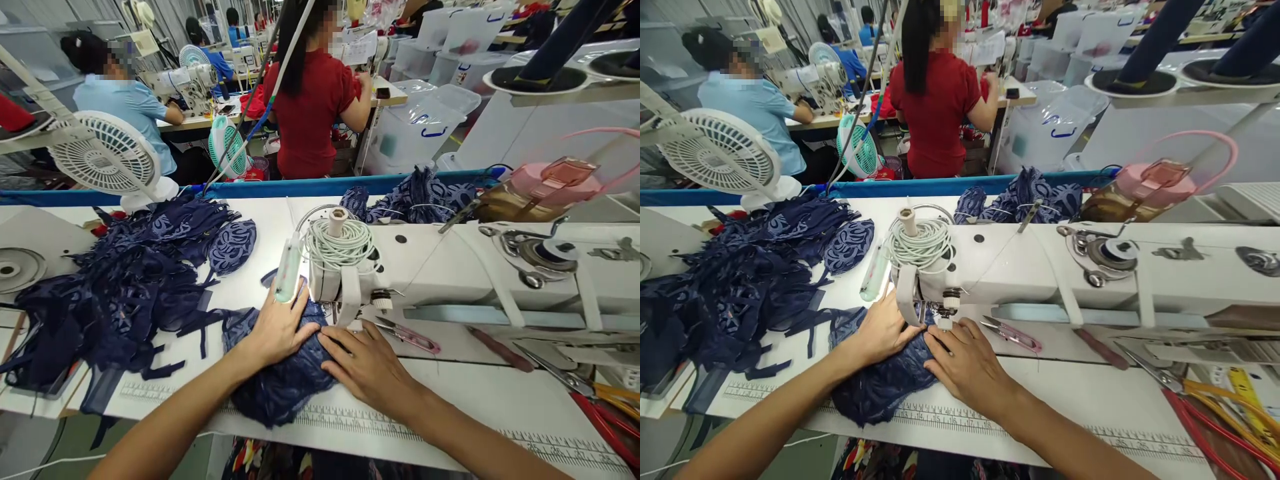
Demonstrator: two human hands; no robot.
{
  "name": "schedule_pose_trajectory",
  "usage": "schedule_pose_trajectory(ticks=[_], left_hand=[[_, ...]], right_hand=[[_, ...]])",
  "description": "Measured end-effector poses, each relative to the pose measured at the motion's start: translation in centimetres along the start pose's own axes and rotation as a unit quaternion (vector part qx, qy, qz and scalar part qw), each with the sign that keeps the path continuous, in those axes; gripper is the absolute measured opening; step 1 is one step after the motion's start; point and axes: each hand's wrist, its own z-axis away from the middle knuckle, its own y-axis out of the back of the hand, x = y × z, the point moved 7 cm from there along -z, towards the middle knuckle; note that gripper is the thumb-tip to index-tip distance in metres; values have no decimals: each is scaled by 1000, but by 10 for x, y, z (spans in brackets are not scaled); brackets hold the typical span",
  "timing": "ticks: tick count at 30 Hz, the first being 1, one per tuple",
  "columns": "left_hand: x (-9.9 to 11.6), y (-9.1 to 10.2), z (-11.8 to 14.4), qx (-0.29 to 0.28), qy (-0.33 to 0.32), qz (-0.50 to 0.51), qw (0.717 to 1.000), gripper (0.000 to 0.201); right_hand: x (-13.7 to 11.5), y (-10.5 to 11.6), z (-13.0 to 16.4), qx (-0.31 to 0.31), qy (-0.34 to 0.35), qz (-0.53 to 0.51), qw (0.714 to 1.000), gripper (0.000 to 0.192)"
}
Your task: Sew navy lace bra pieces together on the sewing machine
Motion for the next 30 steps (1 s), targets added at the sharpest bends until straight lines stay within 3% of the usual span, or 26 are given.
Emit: schedule_pose_trajectory(ticks=[9,16,19,23,30], left_hand=[[-27,0,-22,-19,-74,23,997,37],[1,8,-5,-32,-53,20,998,23],[9,5,9,-27,-64,29,997,28],[0,4,15,-13,-92,40,995,35],[-16,9,5,-16,-133,69,989,38]], right_hand=[[5,-5,-6,1,-32,-4,999,34],[2,-6,3,-41,-39,-30,998,37],[3,-2,5,-31,-35,-38,998,37],[6,2,6,-15,-31,-33,999,34],[3,-1,5,-48,-15,-11,999,37]])
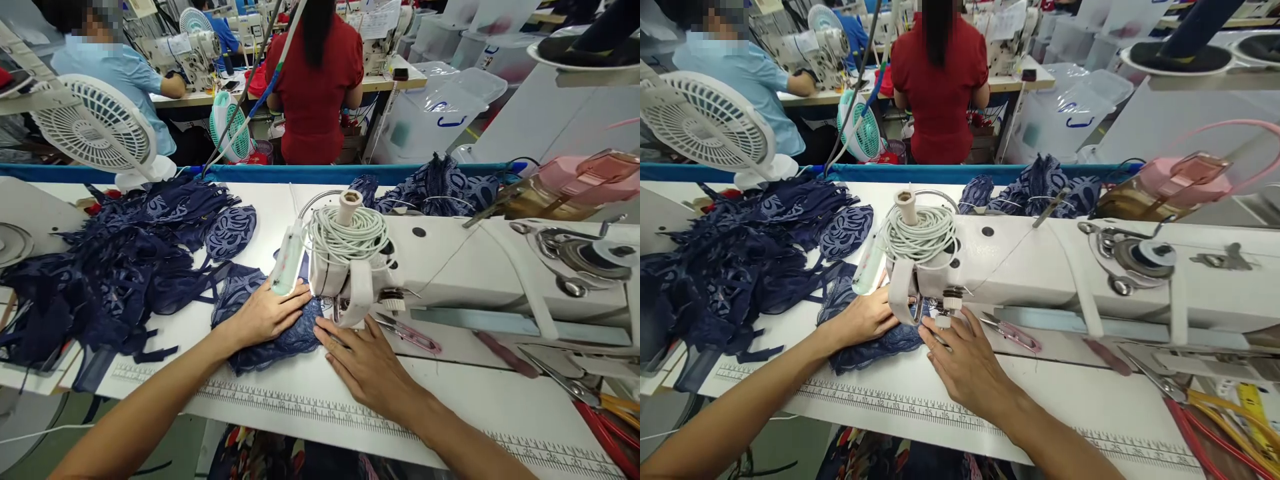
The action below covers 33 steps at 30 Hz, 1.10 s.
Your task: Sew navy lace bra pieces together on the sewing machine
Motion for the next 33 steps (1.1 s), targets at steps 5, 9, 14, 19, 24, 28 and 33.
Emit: schedule_pose_trajectory(ticks=[5,9,14,19,24,28,33], left_hand=[[-12,1,-7,9,0,12,1000,37],[-18,0,-13,6,-8,21,1000,35],[-19,-3,-11,-19,29,24,999,36],[-2,-1,26,-10,124,13,992,43],[37,-6,60,-6,169,24,985,49],[39,10,68,78,209,98,970,47],[16,40,119,148,364,278,877,49]], right_hand=[[2,0,-2,3,-8,-11,1000,39],[3,1,-3,15,-5,-19,1000,37],[8,1,-1,50,-2,-32,998,39],[15,4,7,116,-12,-39,992,41],[9,8,-12,111,-39,-81,990,27],[-16,-17,-51,-92,-73,-33,993,26],[-65,-5,-62,-143,-6,69,987,8]])
